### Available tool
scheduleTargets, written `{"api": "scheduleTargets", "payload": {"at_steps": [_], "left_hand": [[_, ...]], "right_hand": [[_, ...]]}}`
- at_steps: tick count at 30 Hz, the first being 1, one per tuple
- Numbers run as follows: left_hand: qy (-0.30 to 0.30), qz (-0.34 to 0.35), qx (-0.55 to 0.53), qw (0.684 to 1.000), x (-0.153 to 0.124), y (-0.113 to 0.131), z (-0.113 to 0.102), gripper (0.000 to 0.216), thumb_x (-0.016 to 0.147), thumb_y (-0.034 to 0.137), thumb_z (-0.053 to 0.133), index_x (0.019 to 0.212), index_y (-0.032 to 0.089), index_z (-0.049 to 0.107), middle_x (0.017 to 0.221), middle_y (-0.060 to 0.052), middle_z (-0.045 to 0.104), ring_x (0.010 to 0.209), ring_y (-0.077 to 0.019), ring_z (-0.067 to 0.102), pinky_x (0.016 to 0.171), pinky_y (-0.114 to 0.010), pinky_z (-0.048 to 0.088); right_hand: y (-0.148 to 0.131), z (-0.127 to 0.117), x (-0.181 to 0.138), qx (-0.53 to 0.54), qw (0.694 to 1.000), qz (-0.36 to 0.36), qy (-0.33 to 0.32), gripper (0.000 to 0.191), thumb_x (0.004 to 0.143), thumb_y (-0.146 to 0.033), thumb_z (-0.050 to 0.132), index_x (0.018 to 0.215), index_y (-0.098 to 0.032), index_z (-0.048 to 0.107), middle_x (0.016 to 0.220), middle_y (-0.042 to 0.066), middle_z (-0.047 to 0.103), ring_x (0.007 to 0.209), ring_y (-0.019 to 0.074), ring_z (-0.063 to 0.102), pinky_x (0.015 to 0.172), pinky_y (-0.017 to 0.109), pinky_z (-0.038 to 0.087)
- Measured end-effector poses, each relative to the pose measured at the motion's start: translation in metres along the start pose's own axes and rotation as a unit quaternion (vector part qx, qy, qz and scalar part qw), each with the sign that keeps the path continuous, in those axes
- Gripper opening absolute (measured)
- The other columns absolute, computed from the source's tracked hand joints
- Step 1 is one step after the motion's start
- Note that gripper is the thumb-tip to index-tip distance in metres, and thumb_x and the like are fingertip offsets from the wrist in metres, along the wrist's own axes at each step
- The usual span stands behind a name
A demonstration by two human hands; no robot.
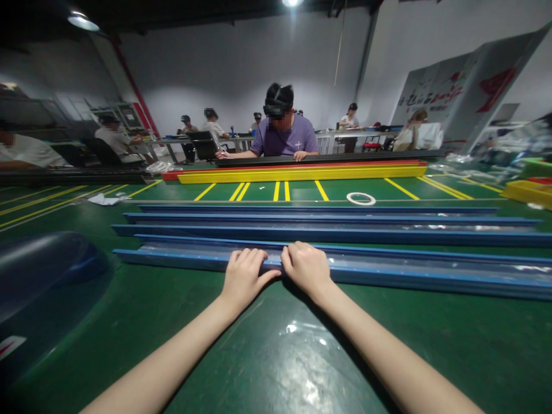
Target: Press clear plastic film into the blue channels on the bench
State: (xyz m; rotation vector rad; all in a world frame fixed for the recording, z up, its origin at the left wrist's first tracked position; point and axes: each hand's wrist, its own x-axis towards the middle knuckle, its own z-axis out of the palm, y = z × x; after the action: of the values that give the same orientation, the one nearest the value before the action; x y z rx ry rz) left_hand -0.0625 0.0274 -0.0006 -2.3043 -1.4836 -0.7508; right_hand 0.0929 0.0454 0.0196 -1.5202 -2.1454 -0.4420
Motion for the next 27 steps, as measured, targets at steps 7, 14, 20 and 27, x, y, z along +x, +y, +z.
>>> {"api": "scheduleTargets", "payload": {"at_steps": [7,14,20,27], "left_hand": [[-0.011,-0.003,0.003,1.0,0.0,0.0,0.0,0.037,0.075,0.053,0.051,0.083,0.017,0.054,0.08,-0.003,0.06,0.077,-0.019,0.051,0.071,-0.033,0.033],[-0.005,-0.004,0.005,1.0,-0.001,-0.001,0.0,0.039,0.075,0.055,0.05,0.084,0.017,0.054,0.08,-0.003,0.06,0.078,-0.0189,0.051,0.071,-0.033,0.032],[0.005,-0.007,0.005,1.0,-0.001,-0.002,0.0,0.038,0.074,0.054,0.052,0.082,0.017,0.055,0.079,-0.003,0.06,0.077,-0.019,0.051,0.071,-0.033,0.032],[0.022,-0.01,0.006,1.0,-0.001,0.0,0.002,0.037,0.078,0.053,0.048,0.08,0.017,0.056,0.076,-0.004,0.06,0.076,-0.0195,0.051,0.071,-0.033,0.032]], "right_hand": [[0.005,0.007,0.001,-0.017,0.994,-0.065,0.091,0.039,0.083,-0.024,0.036,0.051,-0.016,0.057,0.051,0.003,0.058,0.05,0.0101,0.049,0.049,0.026,0.021],[0.007,0.01,0.001,-0.012,0.991,-0.074,0.112,0.038,0.082,-0.023,0.038,0.05,-0.016,0.057,0.049,0.003,0.055,0.047,0.0094,0.046,0.05,0.026,0.021],[0.01,0.009,0.0,-0.006,0.99,-0.088,0.106,0.037,0.083,-0.024,0.039,0.052,-0.016,0.056,0.049,0.002,0.054,0.047,0.0089,0.045,0.05,0.025,0.023],[0.028,0.006,-0.007,-0.01,0.984,-0.108,0.139,0.038,0.083,-0.024,0.039,0.048,-0.016,0.052,0.046,0.0,0.049,0.044,0.0077,0.041,0.049,0.025,0.023]]}}
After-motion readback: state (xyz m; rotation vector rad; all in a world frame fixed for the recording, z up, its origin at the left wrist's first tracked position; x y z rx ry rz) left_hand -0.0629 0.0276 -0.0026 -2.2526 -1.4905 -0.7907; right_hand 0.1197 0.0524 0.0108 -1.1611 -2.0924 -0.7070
